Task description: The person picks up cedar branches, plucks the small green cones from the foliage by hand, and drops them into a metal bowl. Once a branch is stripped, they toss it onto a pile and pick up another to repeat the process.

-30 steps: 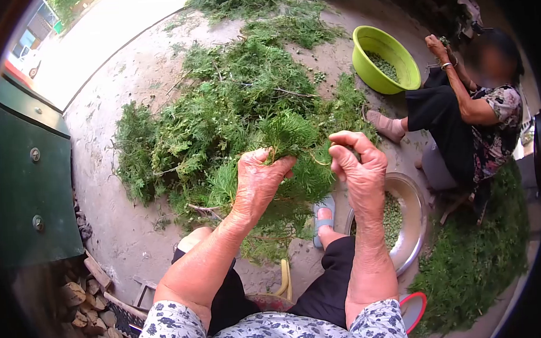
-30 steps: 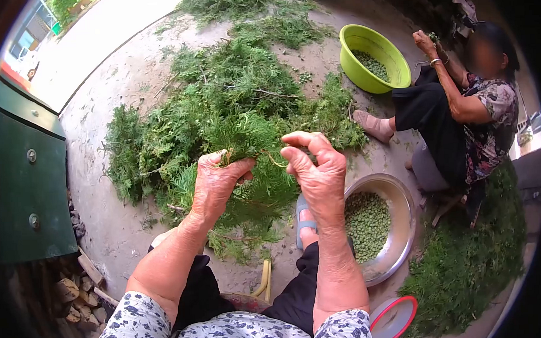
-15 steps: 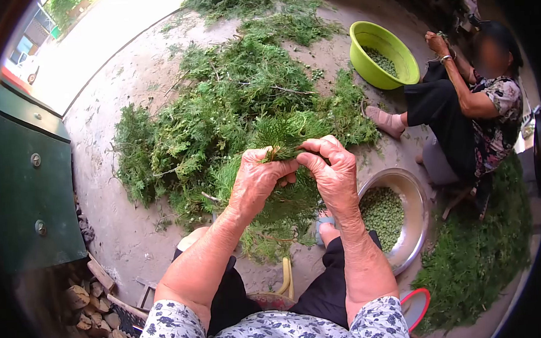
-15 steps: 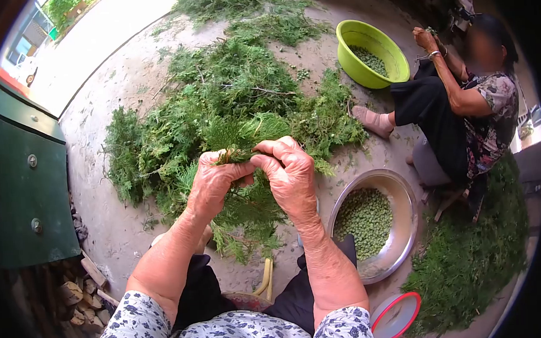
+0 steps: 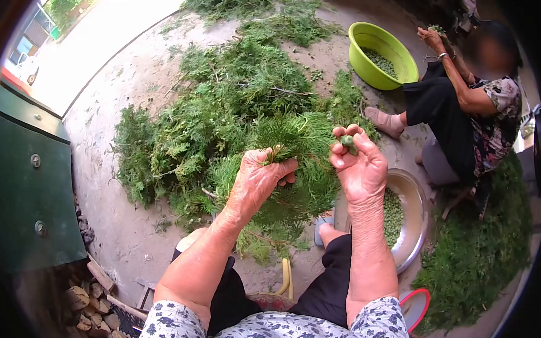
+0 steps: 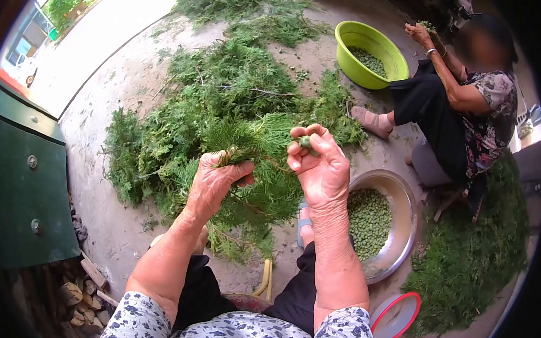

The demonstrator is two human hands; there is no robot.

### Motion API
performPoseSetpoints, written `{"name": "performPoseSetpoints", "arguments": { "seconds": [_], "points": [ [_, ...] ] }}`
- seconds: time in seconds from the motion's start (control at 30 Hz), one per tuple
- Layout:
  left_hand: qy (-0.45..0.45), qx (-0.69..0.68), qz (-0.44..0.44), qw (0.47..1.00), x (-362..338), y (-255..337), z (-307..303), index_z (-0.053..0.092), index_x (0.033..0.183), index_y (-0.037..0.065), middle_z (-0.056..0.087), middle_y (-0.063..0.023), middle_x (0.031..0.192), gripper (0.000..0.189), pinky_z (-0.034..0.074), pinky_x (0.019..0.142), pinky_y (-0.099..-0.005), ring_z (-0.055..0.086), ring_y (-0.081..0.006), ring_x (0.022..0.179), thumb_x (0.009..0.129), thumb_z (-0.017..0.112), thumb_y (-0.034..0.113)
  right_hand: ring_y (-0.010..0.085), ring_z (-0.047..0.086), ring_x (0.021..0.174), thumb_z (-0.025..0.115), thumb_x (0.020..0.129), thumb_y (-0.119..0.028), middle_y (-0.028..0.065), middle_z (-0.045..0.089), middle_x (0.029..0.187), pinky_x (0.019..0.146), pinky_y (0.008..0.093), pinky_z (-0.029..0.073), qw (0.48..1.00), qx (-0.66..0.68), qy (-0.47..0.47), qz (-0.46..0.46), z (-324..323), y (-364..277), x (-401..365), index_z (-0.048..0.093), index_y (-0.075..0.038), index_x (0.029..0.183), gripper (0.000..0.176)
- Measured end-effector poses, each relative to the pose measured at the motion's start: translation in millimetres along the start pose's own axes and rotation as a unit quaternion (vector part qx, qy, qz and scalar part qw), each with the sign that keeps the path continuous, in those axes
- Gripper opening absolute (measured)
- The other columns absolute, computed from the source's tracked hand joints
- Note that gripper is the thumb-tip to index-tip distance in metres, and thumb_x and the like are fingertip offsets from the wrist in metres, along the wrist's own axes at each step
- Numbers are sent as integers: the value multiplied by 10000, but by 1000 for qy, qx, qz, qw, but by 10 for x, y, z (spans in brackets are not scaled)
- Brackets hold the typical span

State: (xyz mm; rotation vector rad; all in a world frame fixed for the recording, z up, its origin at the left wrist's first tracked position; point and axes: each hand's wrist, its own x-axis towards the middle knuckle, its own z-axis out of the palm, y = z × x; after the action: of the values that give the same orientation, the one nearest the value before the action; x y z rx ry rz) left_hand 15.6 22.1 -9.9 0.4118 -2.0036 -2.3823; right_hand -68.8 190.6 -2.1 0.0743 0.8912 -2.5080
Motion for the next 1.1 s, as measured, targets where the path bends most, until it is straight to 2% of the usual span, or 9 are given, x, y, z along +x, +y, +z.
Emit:
{"name": "performPoseSetpoints", "arguments": {
  "seconds": [0.13,0.2,0.33,0.5,0.8,0.87,0.93,1.0,1.1],
  "points": [
    [29,70,8,997,51,-261,-18,638,845,18,621,-62,670,73,466,548,-256,597,-126,583,774,635,2,115,527,612,595,868,-163,72,578,839,441,199,355,996,-27,-49,-63,-163,-87,37,584,-32,912,139],
    [66,365,220,902,56,-315,-41,624,959,34,632,-118,742,219,471,601,-299,603,-221,630,743,655,14,80,508,593,606,857,-126,52,572,817,431,185,335,985,-156,-17,-77,1,-109,-41,600,-33,920,112],
    [27,457,207,864,-27,-172,20,552,1108,67,593,-150,841,440,416,698,-410,531,-330,781,689,687,51,42,467,589,626,793,10,-2,557,759,493,191,370,831,-532,-26,-163,118,26,-78,650,-45,977,193],
    [-5,505,227,833,-49,-133,56,551,1119,63,553,-156,792,599,402,689,-416,520,-344,768,532,633,-18,147,529,715,625,681,92,48,545,776,659,243,430,730,-626,-137,-238,116,59,-84,653,-49,993,343],
    [-12,447,222,867,-14,-152,27,604,1056,96,610,-130,760,485,406,695,-402,544,-330,728,579,687,66,96,498,669,647,728,15,4,546,768,610,233,424,826,-544,-107,-102,126,48,-115,609,-25,928,208],
    [37,463,246,851,-4,-165,56,636,1013,85,644,-86,749,342,446,666,-363,590,-239,667,676,695,78,66,482,595,665,752,-27,-10,540,765,530,206,399,840,-530,-93,-73,81,34,-98,572,-40,910,183],
    [-7,216,93,972,43,-137,55,647,1003,71,654,-28,786,226,477,610,-302,593,-112,667,779,666,94,33,461,542,653,791,-58,-14,536,771,466,174,358,911,-408,-58,1,54,42,-89,562,-52,933,168],
    [-3,188,117,975,49,-143,86,658,986,62,645,19,823,155,479,556,-258,558,-41,698,840,625,104,18,453,526,636,811,-70,-19,531,777,446,160,339,923,-380,-65,4,-11,61,-64,554,-57,938,152],
    [4,-3,-33,999,2,46,193,661,984,63,639,23,832,178,460,570,-239,549,-67,696,817,653,124,15,442,531,611,823,-72,-25,527,783,447,157,330,936,-341,-84,27,-86,44,-44,558,-54,970,157]
  ]
}}
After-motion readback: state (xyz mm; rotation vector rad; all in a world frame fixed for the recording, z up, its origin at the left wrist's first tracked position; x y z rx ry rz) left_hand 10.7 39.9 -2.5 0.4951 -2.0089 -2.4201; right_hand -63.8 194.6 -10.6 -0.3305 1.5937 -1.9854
